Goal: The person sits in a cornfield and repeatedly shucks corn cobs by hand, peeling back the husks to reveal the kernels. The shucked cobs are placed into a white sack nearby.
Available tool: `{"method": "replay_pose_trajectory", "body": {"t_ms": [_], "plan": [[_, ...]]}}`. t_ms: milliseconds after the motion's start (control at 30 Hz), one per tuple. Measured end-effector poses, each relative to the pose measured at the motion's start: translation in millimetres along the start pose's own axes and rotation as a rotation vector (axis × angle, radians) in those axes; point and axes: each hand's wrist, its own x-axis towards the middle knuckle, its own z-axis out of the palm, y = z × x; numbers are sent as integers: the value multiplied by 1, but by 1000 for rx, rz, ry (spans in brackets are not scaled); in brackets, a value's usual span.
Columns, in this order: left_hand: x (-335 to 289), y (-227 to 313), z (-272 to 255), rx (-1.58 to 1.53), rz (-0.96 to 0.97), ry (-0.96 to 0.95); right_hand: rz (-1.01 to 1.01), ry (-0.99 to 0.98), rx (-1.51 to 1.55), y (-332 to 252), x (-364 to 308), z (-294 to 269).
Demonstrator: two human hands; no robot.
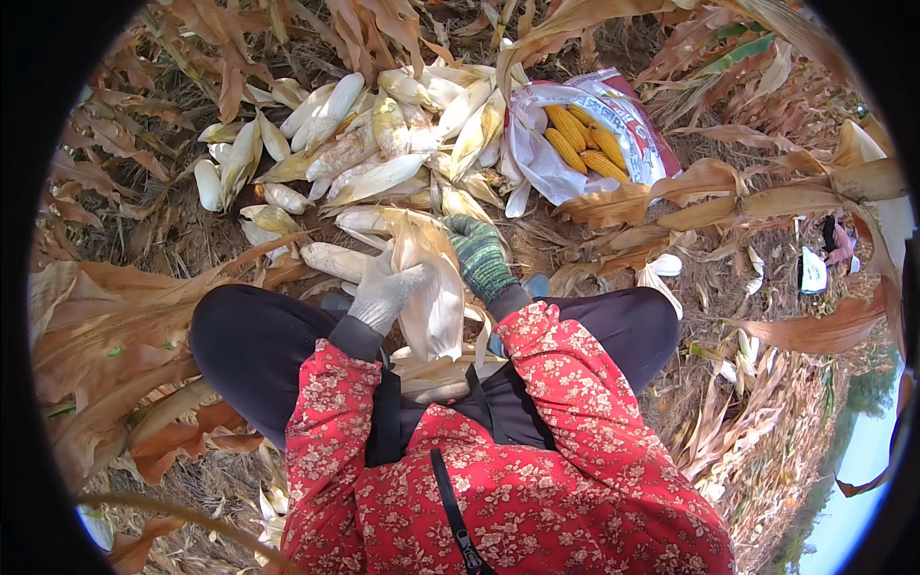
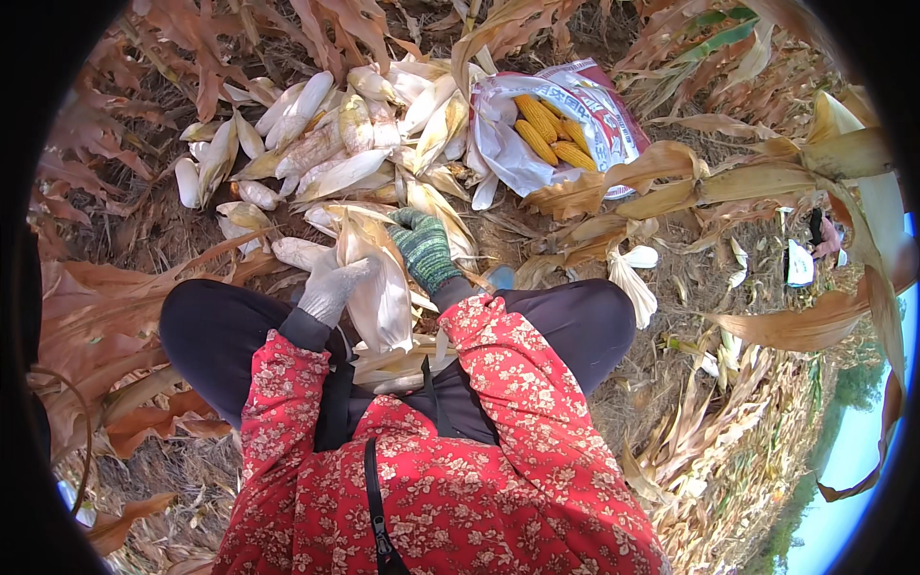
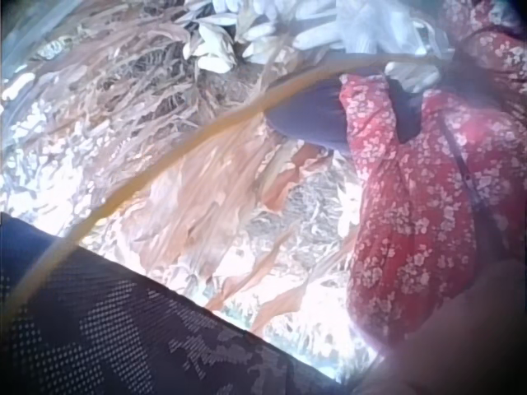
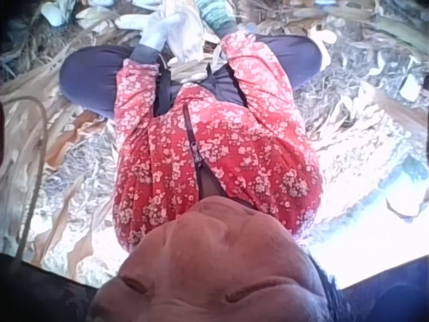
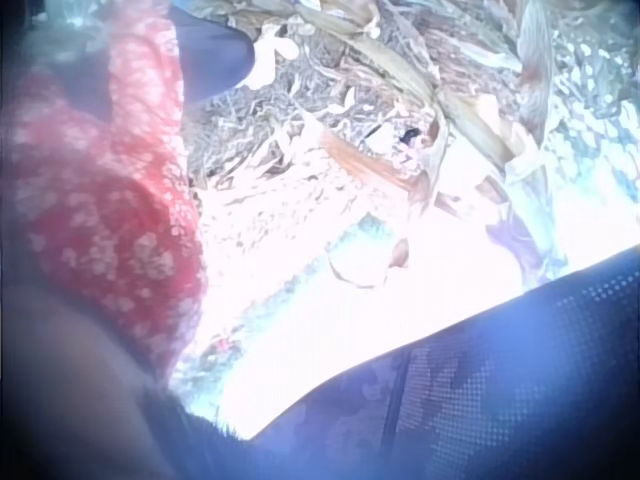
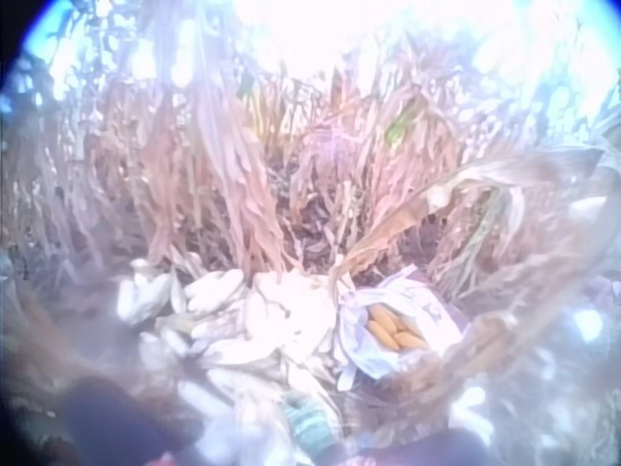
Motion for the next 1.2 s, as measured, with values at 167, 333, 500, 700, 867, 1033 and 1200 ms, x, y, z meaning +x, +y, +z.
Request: {"method": "replay_pose_trajectory", "body": {"t_ms": [167,333,500,700,867,1033,1200], "plan": [[9,-4,-15,-139,20,254,-393,-35,-373,20,17,-19],[8,12,2,-382,115,307,-459,181,-520,66,44,-48],[0,9,-12,-403,86,240,-658,220,-901,5,20,-45],[2,-2,-13,-83,62,59,-62,-140,-145,-25,4,-17],[7,6,-16,-155,67,191,63,-415,-40,-8,6,-10],[6,23,-21,-428,295,414,55,-547,78,14,3,-17],[3,33,-26,-507,329,563,297,-589,337,14,-3,-20]]}}
